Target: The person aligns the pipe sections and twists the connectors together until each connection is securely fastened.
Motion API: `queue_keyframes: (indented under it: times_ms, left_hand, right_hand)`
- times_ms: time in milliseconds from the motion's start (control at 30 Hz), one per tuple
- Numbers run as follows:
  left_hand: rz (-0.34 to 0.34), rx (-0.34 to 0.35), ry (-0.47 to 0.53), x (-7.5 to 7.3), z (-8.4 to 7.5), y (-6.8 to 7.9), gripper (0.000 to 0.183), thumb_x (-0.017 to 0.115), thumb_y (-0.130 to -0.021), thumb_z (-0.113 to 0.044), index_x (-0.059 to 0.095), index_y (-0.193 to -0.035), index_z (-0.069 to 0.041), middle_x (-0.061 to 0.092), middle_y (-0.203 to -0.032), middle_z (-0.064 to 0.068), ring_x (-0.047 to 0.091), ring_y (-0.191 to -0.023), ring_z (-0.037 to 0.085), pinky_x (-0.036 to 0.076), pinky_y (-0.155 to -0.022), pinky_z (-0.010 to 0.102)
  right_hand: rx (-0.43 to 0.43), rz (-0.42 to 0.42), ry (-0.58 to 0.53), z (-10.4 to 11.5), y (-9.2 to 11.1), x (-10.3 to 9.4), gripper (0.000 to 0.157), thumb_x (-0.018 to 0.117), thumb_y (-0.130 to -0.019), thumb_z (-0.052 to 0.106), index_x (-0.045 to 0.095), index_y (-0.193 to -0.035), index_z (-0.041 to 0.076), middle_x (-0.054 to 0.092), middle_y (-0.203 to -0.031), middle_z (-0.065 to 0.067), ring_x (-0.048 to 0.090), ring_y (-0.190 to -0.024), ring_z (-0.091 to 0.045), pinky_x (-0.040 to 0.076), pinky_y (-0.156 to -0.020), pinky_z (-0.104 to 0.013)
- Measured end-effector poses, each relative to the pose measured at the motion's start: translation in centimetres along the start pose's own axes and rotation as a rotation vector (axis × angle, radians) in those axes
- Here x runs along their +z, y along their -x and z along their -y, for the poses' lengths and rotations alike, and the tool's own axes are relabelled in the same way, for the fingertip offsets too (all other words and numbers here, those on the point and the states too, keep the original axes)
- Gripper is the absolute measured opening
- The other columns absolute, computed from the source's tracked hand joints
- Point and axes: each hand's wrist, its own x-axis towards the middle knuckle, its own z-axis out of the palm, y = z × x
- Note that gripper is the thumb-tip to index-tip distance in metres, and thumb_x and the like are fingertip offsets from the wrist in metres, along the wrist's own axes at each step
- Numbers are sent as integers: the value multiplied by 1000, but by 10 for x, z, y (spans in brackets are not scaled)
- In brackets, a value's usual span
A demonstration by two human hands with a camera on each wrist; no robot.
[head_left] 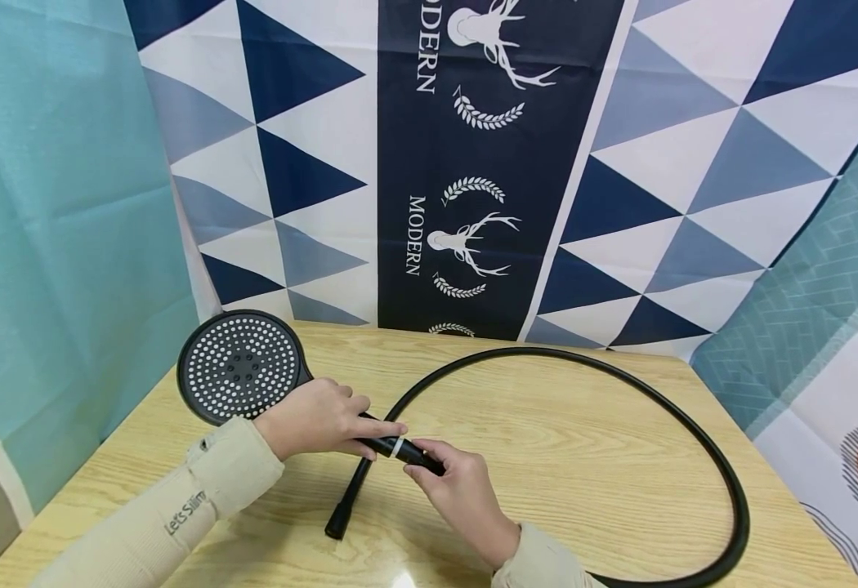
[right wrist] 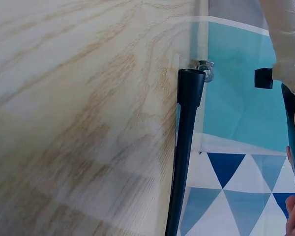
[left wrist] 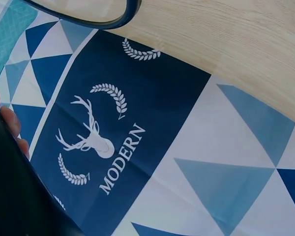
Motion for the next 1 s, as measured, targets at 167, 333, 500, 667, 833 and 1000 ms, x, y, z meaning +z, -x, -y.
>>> queue_keyframes:
  times_ms: [167,333,500,667,833,1000]
  left_hand:
    - [-4,-3,-2,2,0,0,46,65,-80,-59,63,-120,-35,47,-63,-7,38,-44,7,35,-42,18]
    - [-15,-16,1,6,-1,1,46,67,-79,-59,65,-118,-35,46,-63,-7,38,-44,7,35,-42,18]
    - [-16,-17,15,9,-2,3,47,68,-77,-59,65,-118,-35,45,-63,-7,38,-44,7,34,-42,18]
    - [-21,-15,14,11,-2,5,46,68,-77,-58,65,-117,-34,46,-63,-7,38,-44,7,34,-41,18]
    - [-25,-10,11,9,1,4,47,70,-76,-57,65,-116,-33,46,-63,-7,39,-44,7,35,-42,18]
    - [-21,-15,19,9,1,4,46,69,-78,-58,65,-117,-33,47,-62,-7,40,-44,7,35,-42,18]
  right_hand:
    - [44,19,14,1,-2,0,20,74,-80,-1,69,-99,-6,71,-86,-14,64,-66,-8,51,-54,-19]
    - [51,18,41,-1,-3,0,20,75,-80,1,70,-97,-6,71,-83,-13,60,-62,-4,49,-52,-20]
    - [56,38,38,-2,-2,2,19,74,-81,2,70,-97,-6,71,-79,-10,54,-58,0,47,-49,-20]
    - [72,69,34,0,-3,2,18,72,-84,5,69,-99,-5,67,-73,-4,46,-52,3,42,-45,-19]
    - [55,68,47,0,-6,2,18,71,-85,5,69,-99,-5,65,-71,-3,44,-51,3,42,-44,-19]
    - [29,56,72,0,-7,1,18,72,-83,4,70,-98,-6,69,-78,-9,50,-55,1,45,-49,-19]
